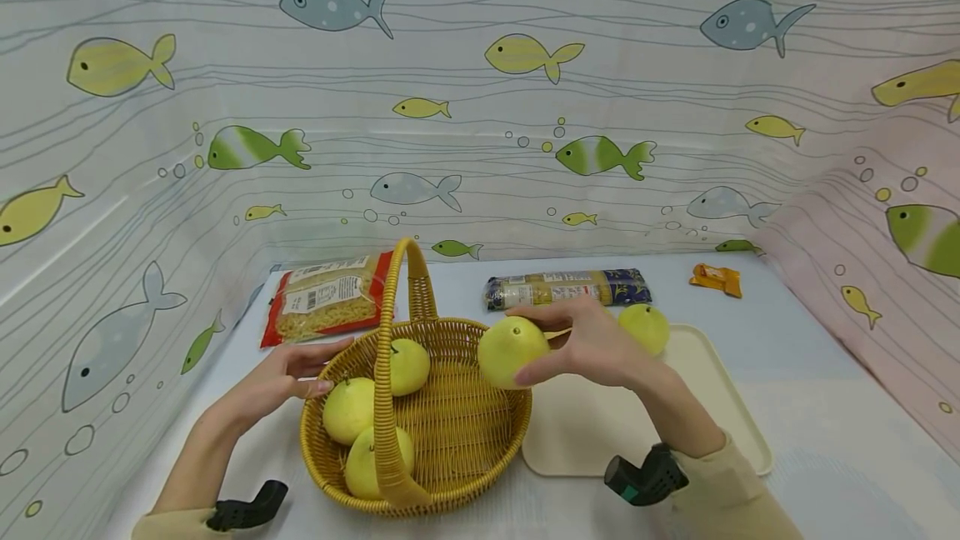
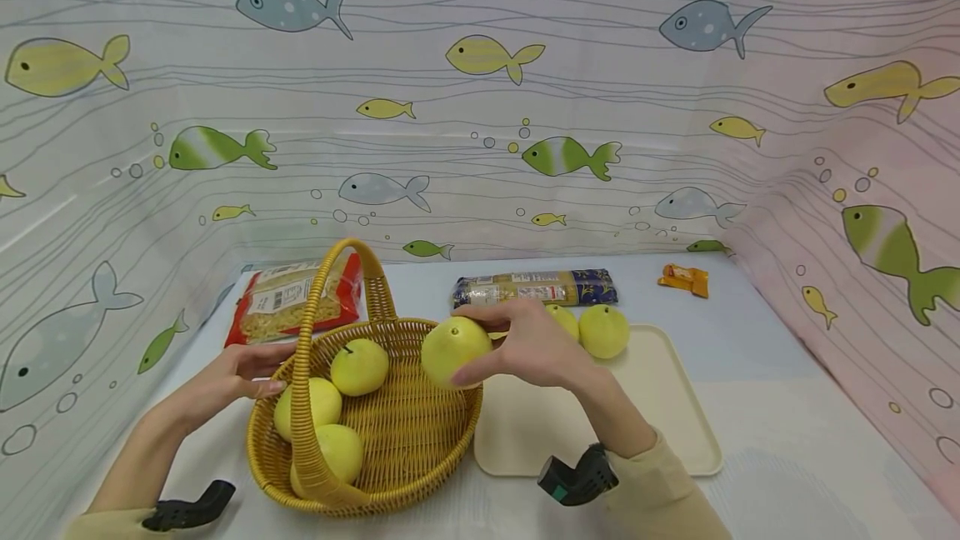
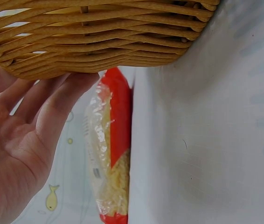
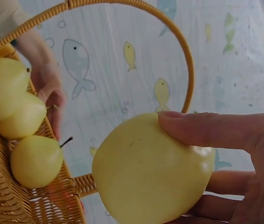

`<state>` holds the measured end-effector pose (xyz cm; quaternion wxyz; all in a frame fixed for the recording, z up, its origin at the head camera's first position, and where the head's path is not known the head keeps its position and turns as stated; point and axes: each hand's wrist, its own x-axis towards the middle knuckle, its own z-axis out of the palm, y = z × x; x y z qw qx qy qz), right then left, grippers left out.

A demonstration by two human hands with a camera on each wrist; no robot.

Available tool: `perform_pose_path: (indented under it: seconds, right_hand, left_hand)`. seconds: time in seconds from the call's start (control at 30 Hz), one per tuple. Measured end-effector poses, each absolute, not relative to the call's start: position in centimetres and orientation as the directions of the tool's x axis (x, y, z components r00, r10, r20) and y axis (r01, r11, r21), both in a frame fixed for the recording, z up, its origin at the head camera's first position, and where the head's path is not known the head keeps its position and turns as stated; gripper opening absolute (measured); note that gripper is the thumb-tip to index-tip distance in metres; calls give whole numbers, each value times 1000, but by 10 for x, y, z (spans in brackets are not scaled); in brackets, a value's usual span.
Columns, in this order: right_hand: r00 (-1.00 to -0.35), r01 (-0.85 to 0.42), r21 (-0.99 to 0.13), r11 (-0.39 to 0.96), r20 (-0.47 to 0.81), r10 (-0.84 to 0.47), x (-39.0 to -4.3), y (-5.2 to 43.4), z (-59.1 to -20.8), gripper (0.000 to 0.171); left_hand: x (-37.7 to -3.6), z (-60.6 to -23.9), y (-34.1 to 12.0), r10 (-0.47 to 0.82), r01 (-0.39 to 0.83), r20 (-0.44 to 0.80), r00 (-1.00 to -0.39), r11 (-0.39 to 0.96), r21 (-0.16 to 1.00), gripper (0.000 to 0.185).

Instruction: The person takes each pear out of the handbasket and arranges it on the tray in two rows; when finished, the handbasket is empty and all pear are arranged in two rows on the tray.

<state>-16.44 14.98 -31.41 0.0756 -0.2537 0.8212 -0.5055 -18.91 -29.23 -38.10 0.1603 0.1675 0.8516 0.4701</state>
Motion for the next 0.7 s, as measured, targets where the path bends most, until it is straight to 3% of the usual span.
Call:
perform_pose_path:
  seconds: [0.47,0.7]
  right_hand:
    - [-894,-357,-842,405,181,-411,-167,186,-297,62]
    - [-910,-330,-854,403,174,-377,-165,198,-290,65]
  left_hand:
    - [-189,-380,-292,430,131,-119,-895,508,852,70]
    - [-188,-380,-292,433,135,-116,-894,507,851,69]
